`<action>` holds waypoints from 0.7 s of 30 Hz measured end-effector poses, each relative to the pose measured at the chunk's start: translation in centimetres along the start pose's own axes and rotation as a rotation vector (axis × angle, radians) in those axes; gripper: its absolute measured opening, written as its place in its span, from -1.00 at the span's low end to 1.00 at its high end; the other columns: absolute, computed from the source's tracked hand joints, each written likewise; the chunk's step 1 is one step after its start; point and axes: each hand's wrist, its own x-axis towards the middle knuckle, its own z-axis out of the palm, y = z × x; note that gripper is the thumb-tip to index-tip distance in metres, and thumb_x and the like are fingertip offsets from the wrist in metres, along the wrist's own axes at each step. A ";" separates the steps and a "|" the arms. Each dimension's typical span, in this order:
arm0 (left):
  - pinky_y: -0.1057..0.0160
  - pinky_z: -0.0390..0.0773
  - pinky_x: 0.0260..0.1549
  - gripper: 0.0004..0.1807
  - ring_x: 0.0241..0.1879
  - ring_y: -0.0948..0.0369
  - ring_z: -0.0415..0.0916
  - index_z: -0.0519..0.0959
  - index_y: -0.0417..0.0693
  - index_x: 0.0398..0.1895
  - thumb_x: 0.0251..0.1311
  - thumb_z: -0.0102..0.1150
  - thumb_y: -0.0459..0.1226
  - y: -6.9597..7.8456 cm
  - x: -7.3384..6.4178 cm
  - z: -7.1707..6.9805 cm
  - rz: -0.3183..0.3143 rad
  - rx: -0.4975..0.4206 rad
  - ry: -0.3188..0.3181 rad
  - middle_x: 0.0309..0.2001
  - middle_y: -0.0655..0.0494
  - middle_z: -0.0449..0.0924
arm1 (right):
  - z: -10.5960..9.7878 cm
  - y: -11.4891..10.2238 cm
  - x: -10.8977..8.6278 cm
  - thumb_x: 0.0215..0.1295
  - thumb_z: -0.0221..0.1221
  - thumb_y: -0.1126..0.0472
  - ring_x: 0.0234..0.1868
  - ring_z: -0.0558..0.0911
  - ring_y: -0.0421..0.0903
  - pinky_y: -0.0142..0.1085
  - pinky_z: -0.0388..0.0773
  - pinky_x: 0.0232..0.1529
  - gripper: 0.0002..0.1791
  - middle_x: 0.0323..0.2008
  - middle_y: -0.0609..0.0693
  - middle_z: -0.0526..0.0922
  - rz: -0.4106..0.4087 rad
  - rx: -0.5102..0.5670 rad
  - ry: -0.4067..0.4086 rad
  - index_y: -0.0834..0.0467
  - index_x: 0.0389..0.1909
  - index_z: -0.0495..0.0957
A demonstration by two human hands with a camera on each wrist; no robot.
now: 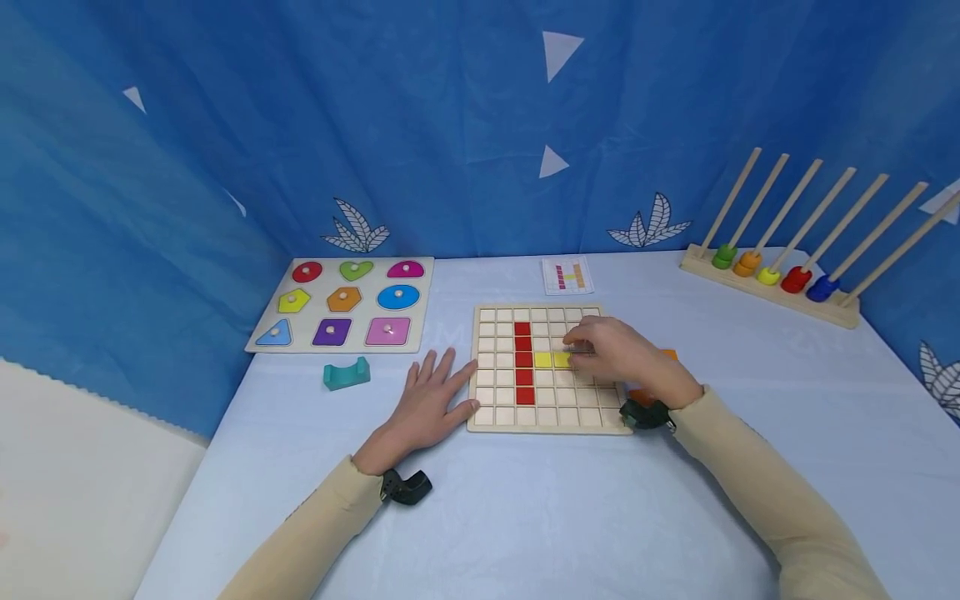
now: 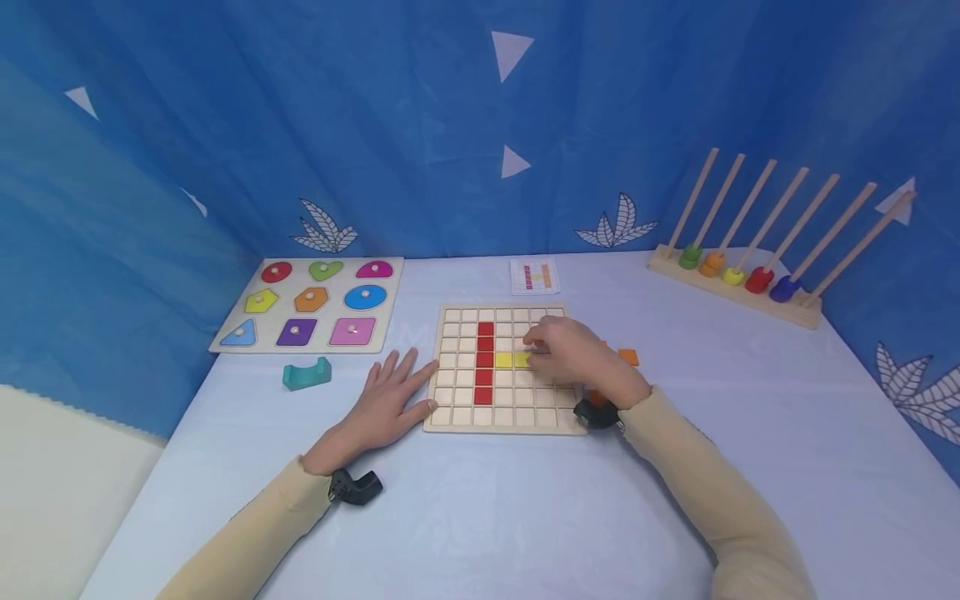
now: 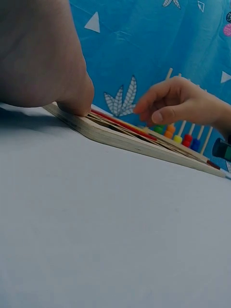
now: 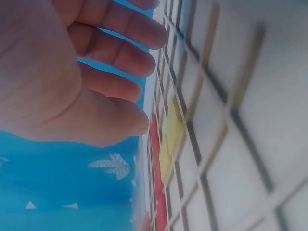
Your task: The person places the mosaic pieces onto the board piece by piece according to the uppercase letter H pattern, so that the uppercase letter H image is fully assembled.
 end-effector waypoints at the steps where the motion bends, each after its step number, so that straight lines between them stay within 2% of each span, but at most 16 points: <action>1: -0.42 -0.20 0.50 -0.27 0.63 -0.31 -0.27 0.24 0.09 0.58 0.41 0.07 0.08 0.0 0.0 0.0 -0.001 -0.002 -0.001 0.64 -0.22 -0.04 | -0.2 0.2 -0.2 0.22 0.40 0.19 -0.29 0.56 -0.11 -0.22 0.58 -0.19 -0.67 -0.18 0.04 0.73 0.013 -0.003 0.000 0.24 -0.02 0.73; 10: -0.41 -0.20 0.50 -0.27 0.63 -0.31 -0.27 0.24 0.10 0.58 0.41 0.07 0.08 0.1 0.0 0.0 -0.001 -0.002 -0.002 0.64 -0.23 -0.04 | -2.4 3.1 -2.6 0.22 0.39 0.23 -0.31 0.59 -0.06 -0.15 0.63 -0.22 -0.65 -0.24 0.12 0.71 0.091 -0.059 0.020 0.28 0.00 0.70; 17: -0.42 -0.20 0.50 -0.27 0.63 -0.31 -0.27 0.24 0.09 0.58 0.41 0.09 0.08 0.0 0.0 0.0 -0.003 -0.003 0.000 0.64 -0.22 -0.04 | -3.3 4.7 -3.7 0.24 0.38 0.22 -0.19 0.60 0.03 -0.11 0.67 -0.16 -0.55 -0.11 0.19 0.72 0.214 -0.037 0.002 0.33 0.11 0.65; 21: -0.41 -0.21 0.51 -0.27 0.63 -0.30 -0.28 0.24 0.10 0.58 0.41 0.07 0.08 0.1 0.0 0.1 -0.001 -0.004 0.000 0.64 -0.21 -0.05 | -3.4 5.3 -3.9 0.24 0.38 0.21 -0.17 0.59 0.05 -0.09 0.67 -0.14 -0.54 -0.09 0.21 0.71 0.248 -0.033 -0.006 0.33 0.12 0.64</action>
